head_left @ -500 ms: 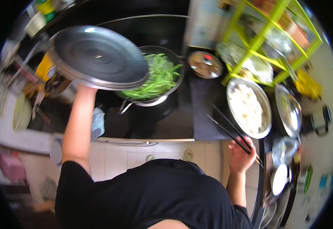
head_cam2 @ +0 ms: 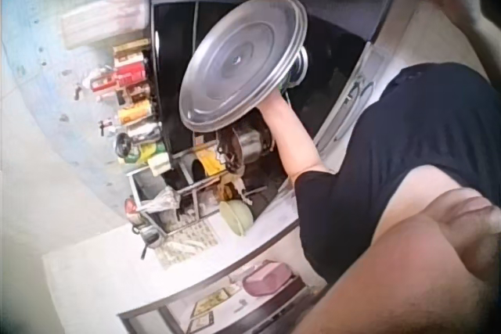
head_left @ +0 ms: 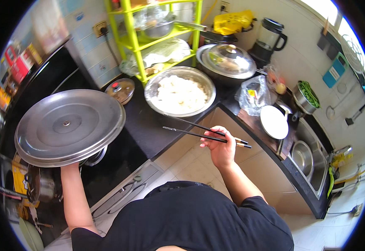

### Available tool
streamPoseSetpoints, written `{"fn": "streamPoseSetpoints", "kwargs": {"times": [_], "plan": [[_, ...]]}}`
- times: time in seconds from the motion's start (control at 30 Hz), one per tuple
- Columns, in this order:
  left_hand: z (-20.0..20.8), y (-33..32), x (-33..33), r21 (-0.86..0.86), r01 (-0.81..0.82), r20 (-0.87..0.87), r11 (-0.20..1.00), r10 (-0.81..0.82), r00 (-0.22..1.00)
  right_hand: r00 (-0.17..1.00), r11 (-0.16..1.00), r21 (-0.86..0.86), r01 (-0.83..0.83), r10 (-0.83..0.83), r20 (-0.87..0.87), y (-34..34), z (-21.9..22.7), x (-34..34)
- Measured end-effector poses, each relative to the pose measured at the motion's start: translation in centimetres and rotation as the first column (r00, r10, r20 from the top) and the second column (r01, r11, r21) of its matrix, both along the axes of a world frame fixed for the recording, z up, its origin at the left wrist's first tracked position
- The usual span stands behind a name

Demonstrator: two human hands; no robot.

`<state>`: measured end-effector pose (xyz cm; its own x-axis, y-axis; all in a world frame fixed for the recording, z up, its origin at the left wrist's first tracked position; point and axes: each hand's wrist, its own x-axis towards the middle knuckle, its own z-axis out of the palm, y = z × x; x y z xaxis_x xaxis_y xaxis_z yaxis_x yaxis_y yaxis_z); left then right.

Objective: The person stirs green beans in a steamer basket on a stove, then washes them in a sink under running water. They subsequently mix a white dough-like substance in a metal bowl using chopsticks and wipe the countertop with a cloth. The person returns to the stove to stir the green beans again.

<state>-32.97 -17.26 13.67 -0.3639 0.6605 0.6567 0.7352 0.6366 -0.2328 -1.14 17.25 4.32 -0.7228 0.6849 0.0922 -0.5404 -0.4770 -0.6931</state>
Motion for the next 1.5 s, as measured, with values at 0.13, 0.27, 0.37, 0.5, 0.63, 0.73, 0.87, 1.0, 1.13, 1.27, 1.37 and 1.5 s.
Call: {"fn": "streamPoseSetpoints", "kwargs": {"times": [0.13, 0.27, 0.37, 0.5, 0.63, 0.73, 0.87, 1.0, 1.13, 1.27, 1.37, 1.5], "plan": [[0.2, 11.6, 3.6, 0.895, -0.336, 0.308, 0.294, -0.951, -0.013, 0.988, 0.988, -0.023, 0.152, -0.152, 0.01, 4.2, 0.1, 6.7], [0.1, 23.4, 8.2, 0.845, -0.476, 0.012, 0.244, -0.898, -0.44, 0.95, 0.949, -0.058, 0.309, -0.306, 0.059, 7.8, 0.1, 14.2], [-0.2, 31.7, 12.6, 0.786, -0.531, -0.083, 0.316, -0.797, -0.598, 0.884, 0.885, -0.04, 0.465, -0.46, 0.087, 10.4, -0.1, 19.7], [-1.9, 37.9, 17.1, 0.858, -0.412, -0.142, 0.307, -0.628, -0.765, 0.831, 0.831, -0.018, 0.556, -0.556, -0.003, 12.4, -1.2, 25.0], [-5.7, 42.3, 17.0, 0.764, -0.476, -0.111, 0.437, -0.637, -0.763, 0.783, 0.782, -0.052, 0.621, -0.622, -0.013, 12.8, -2.8, 27.9], [-5.7, 43.4, 17.3, 0.744, -0.52, -0.175, 0.419, -0.629, -0.758, 0.756, 0.753, -0.072, 0.654, -0.653, 0.034, 13.2, -3.5, 28.7], [-4.1, 42.2, 17.3, 0.768, -0.541, -0.207, 0.341, -0.668, -0.715, 0.782, 0.781, -0.035, 0.623, -0.622, 0.048, 14.5, -3.4, 27.8], [-4.3, 39.3, 15.0, 0.75, -0.61, -0.229, 0.256, -0.765, -0.602, 0.851, 0.851, -0.009, 0.525, -0.524, 0.029, 16.7, -2.3, 24.6], [-4.0, 33.5, 14.0, 0.758, -0.645, -0.314, 0.093, -0.815, -0.487, 0.924, 0.924, 0.02, 0.382, -0.382, -0.02, 17.7, -1.1, 20.1], [-3.2, 26.1, 14.9, 0.748, -0.662, -0.355, -0.047, -0.871, -0.34, 0.985, 0.985, 0.034, 0.17, -0.17, -0.01, 18.4, -2.1, 15.1], [-2.0, 18.7, 17.6, 0.791, -0.585, -0.361, -0.178, -0.908, -0.212, 0.998, 0.997, 0.059, -0.057, 0.058, -0.015, 17.5, -2.7, 10.3], [-3.0, 8.7, 21.3, 0.779, -0.552, -0.303, -0.298, -0.949, 0.086, 0.914, 0.914, 0.036, -0.405, 0.405, -0.021, 13.2, -2.8, 2.9]]}}
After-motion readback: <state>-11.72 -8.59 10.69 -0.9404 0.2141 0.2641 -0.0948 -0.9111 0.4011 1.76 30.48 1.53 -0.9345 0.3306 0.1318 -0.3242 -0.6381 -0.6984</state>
